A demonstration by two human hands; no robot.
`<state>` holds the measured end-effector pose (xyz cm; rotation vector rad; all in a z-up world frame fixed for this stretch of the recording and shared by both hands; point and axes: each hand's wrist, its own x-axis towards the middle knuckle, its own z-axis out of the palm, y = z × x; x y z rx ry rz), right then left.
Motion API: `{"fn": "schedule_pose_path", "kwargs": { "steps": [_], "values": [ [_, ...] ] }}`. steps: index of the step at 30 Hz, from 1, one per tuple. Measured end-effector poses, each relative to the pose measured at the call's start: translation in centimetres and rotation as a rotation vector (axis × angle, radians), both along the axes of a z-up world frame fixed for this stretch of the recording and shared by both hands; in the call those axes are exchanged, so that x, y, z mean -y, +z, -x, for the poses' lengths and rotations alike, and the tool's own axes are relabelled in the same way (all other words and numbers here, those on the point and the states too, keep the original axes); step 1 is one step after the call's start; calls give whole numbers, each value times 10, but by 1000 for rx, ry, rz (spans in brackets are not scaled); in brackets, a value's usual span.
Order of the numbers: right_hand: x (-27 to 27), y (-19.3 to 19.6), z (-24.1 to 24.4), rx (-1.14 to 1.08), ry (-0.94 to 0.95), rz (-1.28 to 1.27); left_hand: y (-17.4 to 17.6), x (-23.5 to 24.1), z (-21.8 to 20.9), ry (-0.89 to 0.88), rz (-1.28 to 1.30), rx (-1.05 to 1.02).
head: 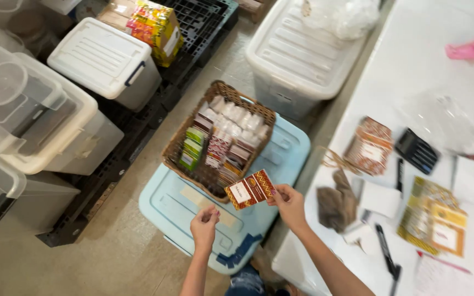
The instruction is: Writing on a log sheet and sorting small product packets into a bin
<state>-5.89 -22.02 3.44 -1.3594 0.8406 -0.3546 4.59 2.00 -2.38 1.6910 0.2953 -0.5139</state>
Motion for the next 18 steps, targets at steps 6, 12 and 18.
{"fn": "schedule_pose_path", "kwargs": {
  "steps": [6,12,18],
  "values": [
    [-40,-57,-145,29,167,286,-32,-11,-49,147,1,-82],
    [-51,-149,-232,-144,285,482,-67,-25,-58,90,-3,-187],
    [-52,-205,-262,-274,368,430,-47,-36,-71,103,-1,-340]
  ]
}}
